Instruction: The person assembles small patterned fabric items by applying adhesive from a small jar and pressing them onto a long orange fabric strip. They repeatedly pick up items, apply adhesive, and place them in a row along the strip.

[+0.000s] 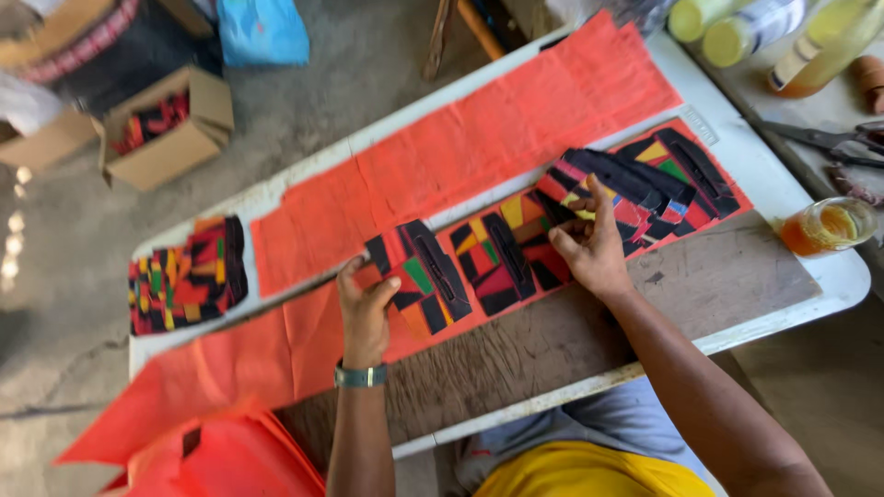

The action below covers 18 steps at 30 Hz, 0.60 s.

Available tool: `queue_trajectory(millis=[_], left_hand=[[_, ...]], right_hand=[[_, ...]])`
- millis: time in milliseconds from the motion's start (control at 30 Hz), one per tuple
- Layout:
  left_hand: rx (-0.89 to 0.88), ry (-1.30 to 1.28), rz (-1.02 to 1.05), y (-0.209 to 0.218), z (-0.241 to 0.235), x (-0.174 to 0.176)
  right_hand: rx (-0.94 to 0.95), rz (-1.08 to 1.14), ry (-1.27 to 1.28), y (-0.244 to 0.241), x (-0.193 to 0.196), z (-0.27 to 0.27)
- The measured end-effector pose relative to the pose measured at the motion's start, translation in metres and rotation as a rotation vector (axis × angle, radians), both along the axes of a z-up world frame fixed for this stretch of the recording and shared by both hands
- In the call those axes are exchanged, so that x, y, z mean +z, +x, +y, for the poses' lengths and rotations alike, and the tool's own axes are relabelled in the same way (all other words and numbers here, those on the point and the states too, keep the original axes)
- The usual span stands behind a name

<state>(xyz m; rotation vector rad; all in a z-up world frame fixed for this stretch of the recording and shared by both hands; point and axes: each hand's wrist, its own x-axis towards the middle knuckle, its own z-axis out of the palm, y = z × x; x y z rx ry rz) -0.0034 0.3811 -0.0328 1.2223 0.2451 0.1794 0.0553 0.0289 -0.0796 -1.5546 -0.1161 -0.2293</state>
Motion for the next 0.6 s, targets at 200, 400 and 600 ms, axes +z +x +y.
queue_trajectory(millis=[200,400,600], left_hand=[[-0.039,0.086,0.089,0.006,-0.006,-0.019],[-0.032,0.292,0.253,0.011,-0.005,-0.019],[-0.046,0.497,0.237,0.007,-0.01,-0.019]], right_hand=[[-0.014,0.012,-0.102,-0.007,0.0,0.001],[0.012,-0.026,-0.107,-0.005,0.001,-0.002],[0.007,-0.017,-0.078,-0.008,0.005,0.0]])
